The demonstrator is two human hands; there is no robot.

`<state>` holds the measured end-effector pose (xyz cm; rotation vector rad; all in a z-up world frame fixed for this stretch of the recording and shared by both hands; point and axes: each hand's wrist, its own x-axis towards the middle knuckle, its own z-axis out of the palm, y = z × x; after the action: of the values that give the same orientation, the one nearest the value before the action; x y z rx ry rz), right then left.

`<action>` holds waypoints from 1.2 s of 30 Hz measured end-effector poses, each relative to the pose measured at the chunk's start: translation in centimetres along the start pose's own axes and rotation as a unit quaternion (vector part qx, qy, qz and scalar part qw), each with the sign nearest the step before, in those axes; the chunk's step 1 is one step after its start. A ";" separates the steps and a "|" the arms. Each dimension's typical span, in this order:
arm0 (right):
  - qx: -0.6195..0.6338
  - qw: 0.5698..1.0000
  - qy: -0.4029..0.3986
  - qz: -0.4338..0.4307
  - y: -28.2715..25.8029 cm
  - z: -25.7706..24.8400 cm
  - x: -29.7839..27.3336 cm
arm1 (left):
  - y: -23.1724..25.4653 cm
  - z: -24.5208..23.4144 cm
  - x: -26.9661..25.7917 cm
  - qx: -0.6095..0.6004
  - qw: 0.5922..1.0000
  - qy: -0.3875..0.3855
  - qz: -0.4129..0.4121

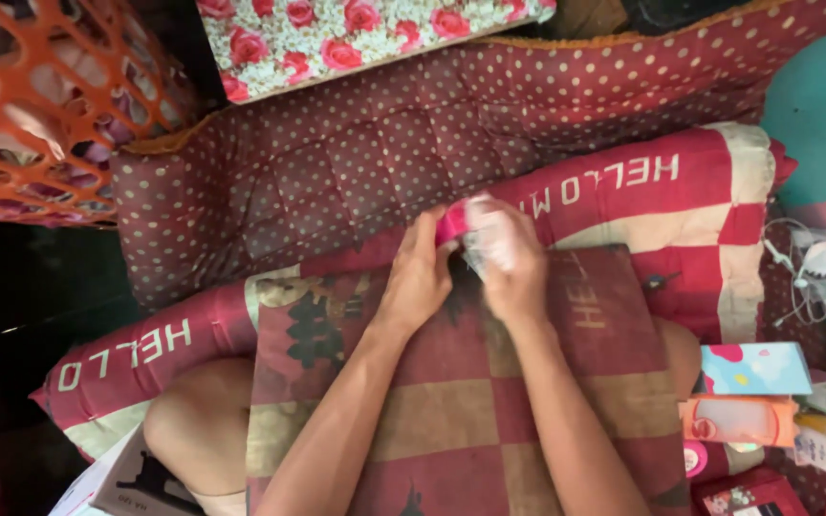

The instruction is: Wiping and cleaning cosmetic bottles and containers with a cloth.

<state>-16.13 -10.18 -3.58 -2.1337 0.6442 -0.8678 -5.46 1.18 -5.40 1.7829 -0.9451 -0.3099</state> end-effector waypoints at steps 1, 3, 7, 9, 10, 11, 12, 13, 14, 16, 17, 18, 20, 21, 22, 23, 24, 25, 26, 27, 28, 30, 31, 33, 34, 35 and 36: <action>0.069 0.984 -0.007 0.166 2.1 0.2 -0.2 | -0.1 0.1 0.1 -0.008 1.000 0.021 0.017; 0.171 0.961 0.085 0.200 7.7 0.0 -1.5 | 0.2 -0.1 0.4 -0.010 0.999 0.023 0.024; 0.215 0.959 0.183 0.026 3.1 -1.5 -1.5 | 0.2 -0.1 0.3 -0.018 0.999 0.033 0.026; 0.111 0.985 0.103 -0.088 -1.8 -1.7 0.1 | 0.5 -0.5 0.4 -0.017 0.999 0.025 0.025; 0.002 0.979 0.024 -0.201 -4.2 -1.9 0.9 | 0.7 -0.6 0.5 -0.018 0.999 0.013 0.029; 0.000 0.980 0.025 -0.197 -4.0 -1.5 0.9 | 0.6 -0.5 0.4 -0.019 0.999 0.009 0.028; -0.020 0.984 -0.002 -0.177 -3.9 -1.0 1.1 | 0.5 -0.4 0.5 -0.018 1.000 0.005 0.021; -0.039 0.987 -0.029 -0.156 -3.8 -0.5 1.4 | 0.4 -0.4 0.5 -0.018 1.000 0.001 0.014; -0.039 0.986 -0.030 -0.160 -1.3 -0.2 0.7 | 0.2 -0.2 0.5 -0.018 1.000 0.005 0.015; 0.040 0.997 -0.004 0.068 3.5 0.6 -0.5 | -0.3 0.1 0.4 -0.018 1.000 0.022 0.013; 0.041 0.997 -0.006 0.065 6.0 0.7 -1.0 | -0.3 0.1 0.5 -0.018 0.999 0.026 0.013; 0.126 0.968 0.046 0.212 8.4 0.7 -1.7 | -0.3 0.2 0.5 -0.017 0.999 0.024 0.016; 0.207 0.908 0.094 0.352 8.6 -0.1 -2.0 | -0.1 0.2 0.5 -0.018 0.999 0.024 0.017; 0.220 0.933 0.157 0.236 6.3 -0.9 -1.5 | 0.0 0.1 0.5 -0.018 0.999 0.023 0.013; 0.231 0.942 0.215 0.115 4.0 -1.6 -1.0 | 0.2 0.0 0.5 -0.017 1.000 0.022 0.009; 0.231 0.942 0.214 0.114 1.7 -1.6 -0.5 | 0.1 0.0 0.6 -0.018 1.000 0.024 0.008; 0.135 0.977 0.161 -0.044 -0.6 -1.5 -0.2 | 0.1 -0.1 0.6 -0.017 1.000 0.010 0.006; 0.034 0.973 0.102 -0.202 -2.9 -1.5 0.2 | 0.1 -0.2 0.5 -0.016 1.000 -0.003 0.004; 0.033 0.974 0.103 -0.199 -3.1 -1.0 0.1 | 0.1 -0.2 0.5 -0.017 1.000 -0.007 0.003; -0.026 0.983 0.037 -0.179 -3.3 -0.6 0.0 | 0.2 -0.3 0.5 -0.018 1.000 -0.017 0.007; -0.082 0.983 -0.030 -0.161 -3.5 -0.1 0.2 | 0.3 -0.5 0.7 -0.017 1.000 -0.022 0.012; -0.014 0.992 -0.011 -0.125 -0.6 0.5 0.0 | 0.1 -0.3 0.5 -0.025 1.000 -0.007 0.012; 0.053 0.995 0.009 -0.086 0.9 0.8 0.0 | 0.0 -0.3 0.5 -0.033 0.999 0.007 0.013; 0.138 0.987 0.023 0.075 6.1 0.8 -0.6 | 0.3 -0.8 1.1 -0.071 0.997 0.017 -0.001; 0.217 0.945 0.030 0.242 8.6 0.7 -1.4 | 0.5 -1.0 0.9 -0.111 0.993 0.022 -0.023; 0.217 0.945 0.032 0.243 9.1 0.6 -1.4 | 0.1 -0.7 1.0 -0.110 0.993 0.020 -0.023; 0.333 0.895 0.118 0.274 9.7 0.3 -1.4 | -0.3 -0.4 1.0 -0.182 0.982 0.028 -0.050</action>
<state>-18.42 -14.98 -11.78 -1.1561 0.8638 -0.8650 -4.45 0.81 -5.26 1.4957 -0.7073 -0.4641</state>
